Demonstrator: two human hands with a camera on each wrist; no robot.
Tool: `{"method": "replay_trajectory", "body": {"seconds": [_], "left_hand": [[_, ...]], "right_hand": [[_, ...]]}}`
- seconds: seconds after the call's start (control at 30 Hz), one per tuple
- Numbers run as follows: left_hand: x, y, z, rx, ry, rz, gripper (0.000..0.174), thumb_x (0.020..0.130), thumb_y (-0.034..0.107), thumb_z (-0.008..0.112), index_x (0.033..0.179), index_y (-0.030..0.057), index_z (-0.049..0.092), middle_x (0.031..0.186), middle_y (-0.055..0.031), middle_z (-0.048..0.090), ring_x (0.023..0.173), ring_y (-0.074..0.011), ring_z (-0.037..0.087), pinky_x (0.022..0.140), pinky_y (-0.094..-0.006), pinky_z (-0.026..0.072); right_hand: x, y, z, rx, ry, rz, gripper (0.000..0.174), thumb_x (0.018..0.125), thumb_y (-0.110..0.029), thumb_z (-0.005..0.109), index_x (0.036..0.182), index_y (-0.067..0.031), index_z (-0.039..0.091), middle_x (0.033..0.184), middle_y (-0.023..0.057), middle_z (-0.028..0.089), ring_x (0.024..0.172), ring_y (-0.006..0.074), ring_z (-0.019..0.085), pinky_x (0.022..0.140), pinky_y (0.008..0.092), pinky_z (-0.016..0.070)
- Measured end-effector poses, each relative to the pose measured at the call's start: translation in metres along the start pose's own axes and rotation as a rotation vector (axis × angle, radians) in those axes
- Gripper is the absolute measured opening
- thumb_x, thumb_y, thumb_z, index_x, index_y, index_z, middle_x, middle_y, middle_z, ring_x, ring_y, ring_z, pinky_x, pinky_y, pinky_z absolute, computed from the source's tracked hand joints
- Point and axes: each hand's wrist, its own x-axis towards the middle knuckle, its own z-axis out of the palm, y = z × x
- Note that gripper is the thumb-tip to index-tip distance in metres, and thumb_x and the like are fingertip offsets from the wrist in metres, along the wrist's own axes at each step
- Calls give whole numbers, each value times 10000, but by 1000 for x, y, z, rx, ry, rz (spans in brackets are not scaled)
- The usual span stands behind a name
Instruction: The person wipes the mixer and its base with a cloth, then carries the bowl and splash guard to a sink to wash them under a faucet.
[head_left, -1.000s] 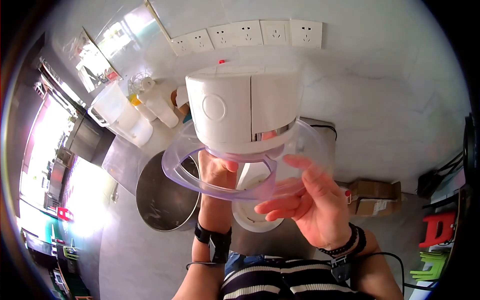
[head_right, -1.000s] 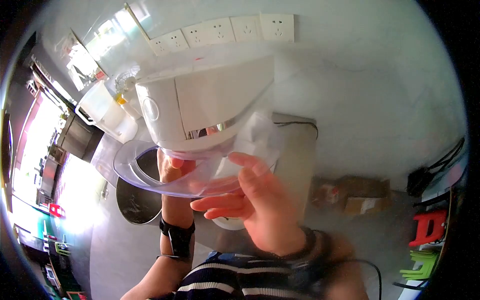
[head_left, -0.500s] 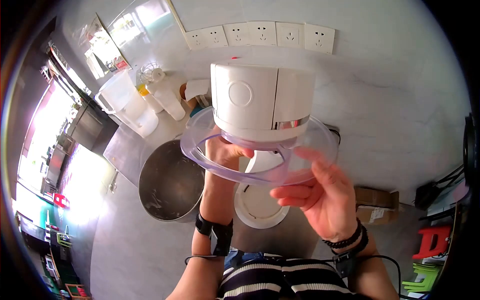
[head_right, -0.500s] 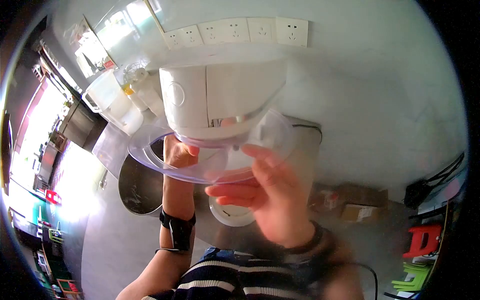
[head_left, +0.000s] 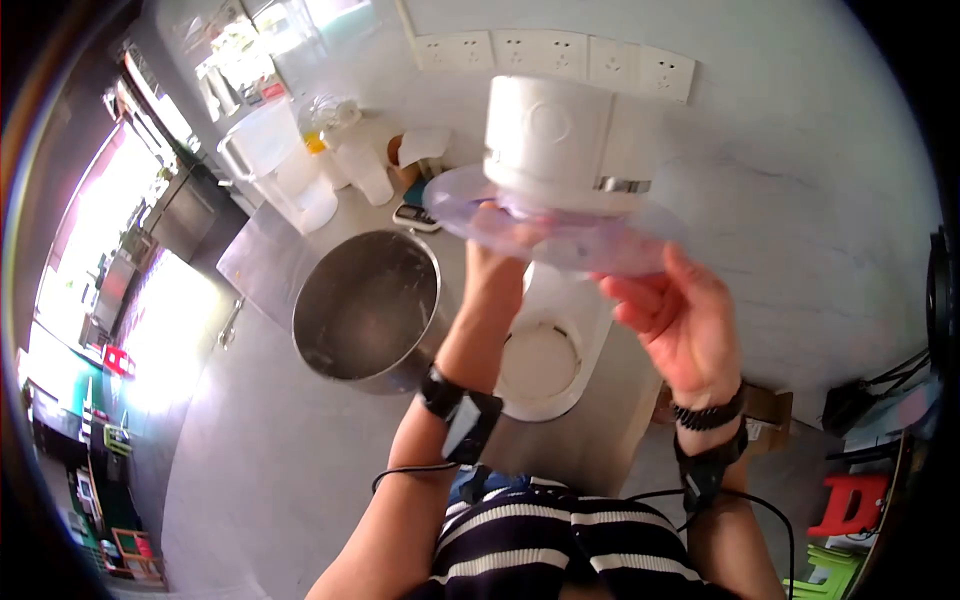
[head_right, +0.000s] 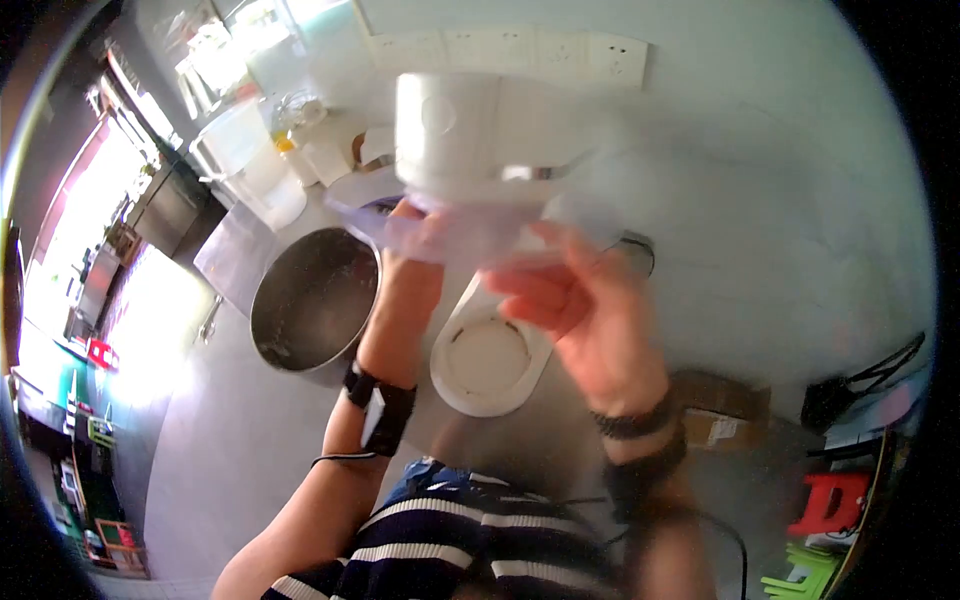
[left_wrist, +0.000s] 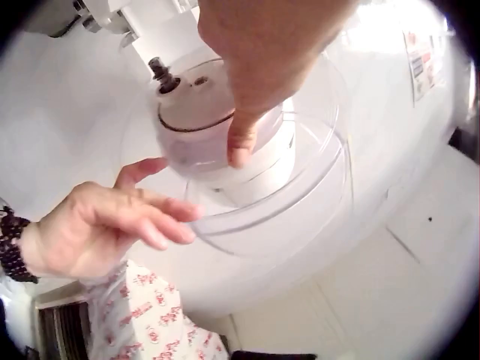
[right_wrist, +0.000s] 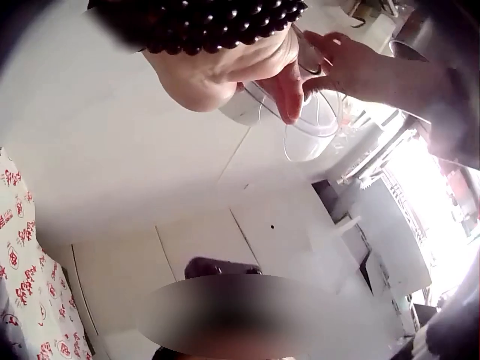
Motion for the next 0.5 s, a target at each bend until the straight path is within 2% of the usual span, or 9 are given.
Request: {"method": "replay_trajectory", "body": {"seconds": [0.07,0.13,0.2,0.27,0.3,0.43,0.5], "left_hand": [[-10,-4,18,88,164,199,533,704,203,762,1097,-6,471,1002,-68,557,921,-154,550,762,-305,470],[-15,5,26,276,236,102,508,705,179,760,1092,16,473,991,-60,547,925,-163,549,746,-310,475],[-15,5,32,274,234,147,499,662,164,779,1059,17,515,961,-81,578,916,-175,564,718,-318,474],[-19,8,40,700,298,249,492,624,166,793,1023,19,544,935,-95,601,886,-187,583,693,-318,472],[-17,7,43,778,366,475,411,575,159,794,914,25,602,845,-91,638,782,-202,613,643,-326,467],[-6,22,37,750,225,268,325,575,235,780,827,69,659,723,-46,655,678,-200,623,616,-373,466],[-1,23,35,814,217,329,361,568,266,780,849,77,658,735,-46,656,681,-201,625,607,-373,468]], "right_hand": [[3,0,-5,73,-55,-7,385,908,-234,462,1116,89,497,1000,289,583,905,292,627,711,312,556],[2,-2,-7,114,-88,15,385,908,-218,458,1105,111,492,1001,314,570,912,291,624,708,304,559],[5,-2,-13,176,-106,35,359,899,-176,462,1081,132,496,998,342,554,908,293,624,701,300,566],[7,-4,-22,228,-128,75,347,894,-159,465,1073,137,498,999,344,552,907,301,623,700,301,569],[8,-5,-21,237,-83,87,335,887,-132,466,1057,155,491,1008,350,544,899,310,623,705,301,570],[1,7,4,214,-21,-22,329,900,-82,425,1081,193,423,1083,406,461,894,317,622,734,358,573],[0,6,5,227,-18,-15,325,898,-75,424,1075,198,421,1085,407,459,893,317,622,733,355,573]]}}
